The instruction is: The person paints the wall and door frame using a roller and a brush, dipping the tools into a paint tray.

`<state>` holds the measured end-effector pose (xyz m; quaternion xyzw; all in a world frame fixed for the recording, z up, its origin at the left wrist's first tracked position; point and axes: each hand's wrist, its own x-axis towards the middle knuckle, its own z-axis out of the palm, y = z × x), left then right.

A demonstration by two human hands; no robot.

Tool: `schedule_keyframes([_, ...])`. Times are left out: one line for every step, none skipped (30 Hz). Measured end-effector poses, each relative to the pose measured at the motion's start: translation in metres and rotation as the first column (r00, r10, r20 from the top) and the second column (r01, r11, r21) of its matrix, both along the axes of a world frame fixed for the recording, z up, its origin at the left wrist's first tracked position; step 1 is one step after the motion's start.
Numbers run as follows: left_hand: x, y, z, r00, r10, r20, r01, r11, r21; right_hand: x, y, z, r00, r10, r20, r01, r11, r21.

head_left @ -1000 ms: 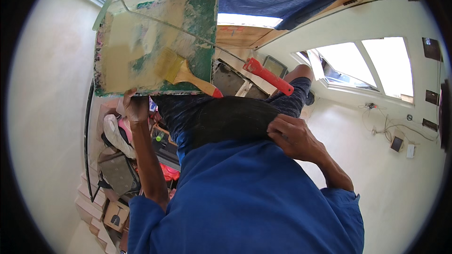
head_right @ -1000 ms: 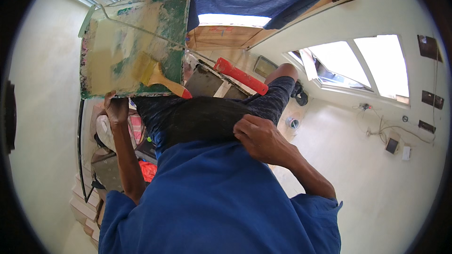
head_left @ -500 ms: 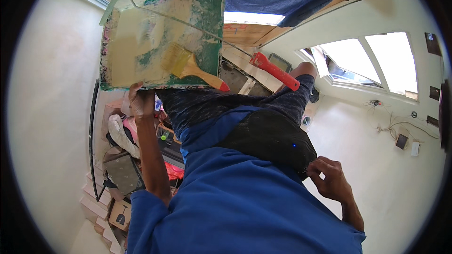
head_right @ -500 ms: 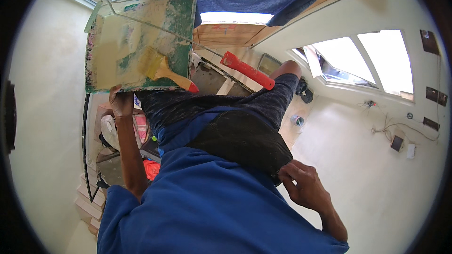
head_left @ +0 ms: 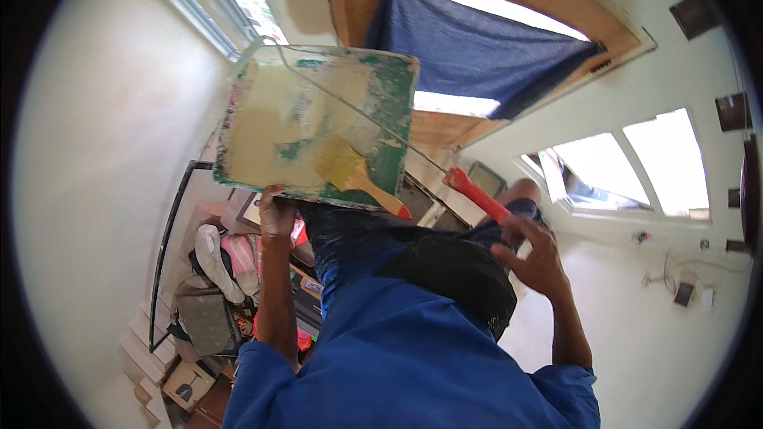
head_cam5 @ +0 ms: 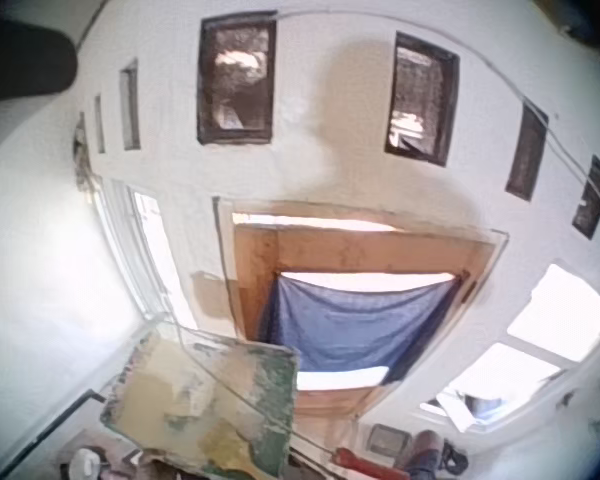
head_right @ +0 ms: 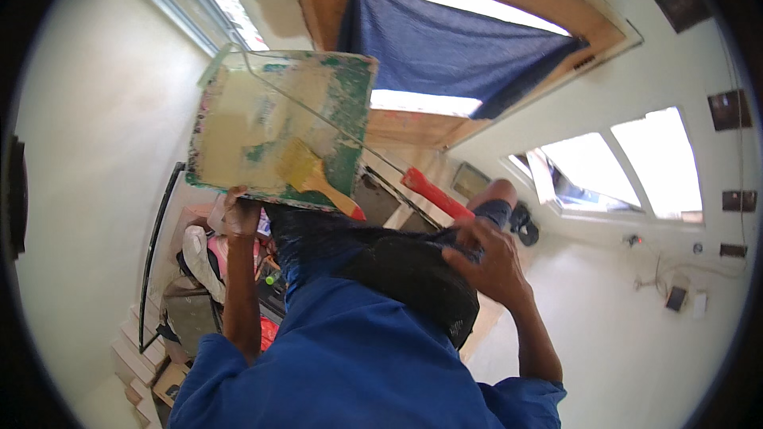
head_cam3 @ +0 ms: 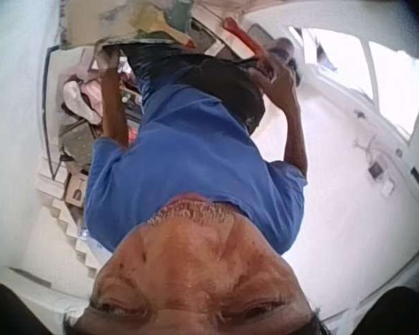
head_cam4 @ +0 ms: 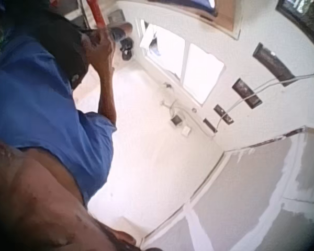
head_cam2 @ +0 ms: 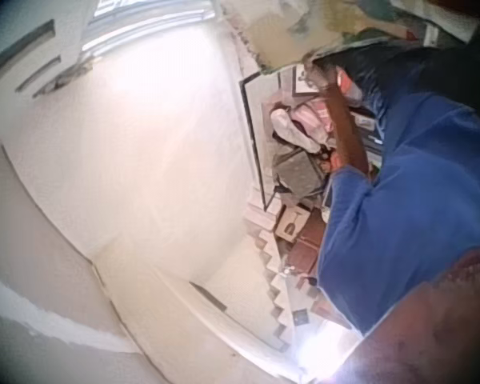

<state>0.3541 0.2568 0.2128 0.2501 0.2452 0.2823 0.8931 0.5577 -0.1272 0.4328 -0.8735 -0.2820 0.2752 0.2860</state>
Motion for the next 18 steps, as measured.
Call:
schedule_keyframes([0.002,0.0,0.004,1.0,-0.012,-0.006,0.012,1.0,-0.009,0.008,0.013,-0.013,0.987,0.046,0.157,-0.04,0.998,-0.038])
schedule_keyframes([0.005,-0.003,0.009,1.0,-0.023,-0.013,0.023,1.0,-0.018,0.016,0.025,-0.028,0.946,0.092,0.31,-0.072,0.994,-0.077])
schedule_keyframes([0.008,-0.004,0.013,0.999,-0.034,-0.02,0.034,0.999,-0.027,0.023,0.036,-0.043,0.88,0.137,0.454,-0.094,0.989,-0.117])
schedule_keyframes([0.009,-0.003,0.016,0.999,-0.023,-0.027,0.022,1.0,-0.021,0.029,0.043,-0.057,0.928,0.12,0.352,-0.092,0.991,-0.094])
schedule_keyframes([0.008,-0.005,0.015,0.999,-0.008,-0.036,0.007,1.0,-0.022,0.035,0.048,-0.07,0.964,0.11,0.241,-0.093,0.992,-0.081])
schedule_keyframes([0.007,-0.005,0.014,0.999,0.006,-0.045,-0.007,1.0,-0.023,0.04,0.052,-0.081,0.987,0.1,0.126,-0.092,0.993,-0.07])
schedule_keyframes([0.006,-0.005,0.012,0.999,0.02,-0.034,-0.022,0.999,-0.037,0.042,0.057,-0.088,0.97,0.15,0.19,-0.145,0.989,-0.038])
schedule_keyframes([0.006,-0.005,0.012,0.999,0.024,-0.044,-0.026,0.999,-0.042,0.042,0.06,-0.092,0.975,0.152,0.16,-0.146,0.988,-0.049])
schedule_keyframes([0.006,-0.004,0.012,0.998,0.026,-0.054,-0.028,0.999,-0.046,0.042,0.065,-0.094,0.98,0.151,0.13,-0.144,0.988,-0.06])
schedule_keyframes([0.007,-0.005,0.013,0.998,0.023,-0.063,-0.026,0.998,-0.055,0.039,0.067,-0.096,0.984,0.146,0.1,-0.139,0.987,-0.075])
schedule_keyframes([0.009,-0.006,0.016,0.998,0.033,-0.056,-0.035,0.999,-0.035,0.036,0.064,-0.108,0.961,0.133,0.243,-0.151,0.987,0.055])
schedule_keyframes([0.009,-0.006,0.018,0.998,0.028,-0.049,-0.03,0.998,-0.047,0.034,0.061,-0.108,0.959,0.114,0.26,-0.133,0.989,0.058])
schedule_keyframes([0.009,-0.006,0.019,0.999,0.025,-0.046,-0.028,0.998,-0.06,0.034,0.06,-0.107,0.957,0.098,0.274,-0.119,0.991,0.061])
schedule_keyframes([0.008,-0.006,0.019,0.999,0.021,-0.042,-0.024,0.997,-0.073,0.033,0.057,-0.105,0.954,0.079,0.288,-0.102,0.993,0.066])
schedule_keyframes([0.008,-0.007,0.019,0.999,0.018,-0.044,-0.021,0.998,-0.067,0.033,0.053,-0.097,0.948,0.074,0.31,-0.09,0.995,0.036])
schedule_keyframes([0.008,-0.007,0.02,0.999,0.015,-0.046,-0.017,0.998,-0.062,0.033,0.047,-0.084,0.941,0.07,0.331,-0.077,0.997,0.007])
schedule_keyframes([0.008,-0.007,0.02,0.999,0.01,-0.046,-0.012,0.998,-0.059,0.035,0.039,-0.073,0.933,0.066,0.354,-0.062,0.998,-0.024])
schedule_keyframes([0.006,-0.006,0.019,0.999,0.004,-0.048,-0.007,0.999,-0.051,0.039,0.027,-0.068,0.95,0.048,0.308,-0.06,0.998,0.028])
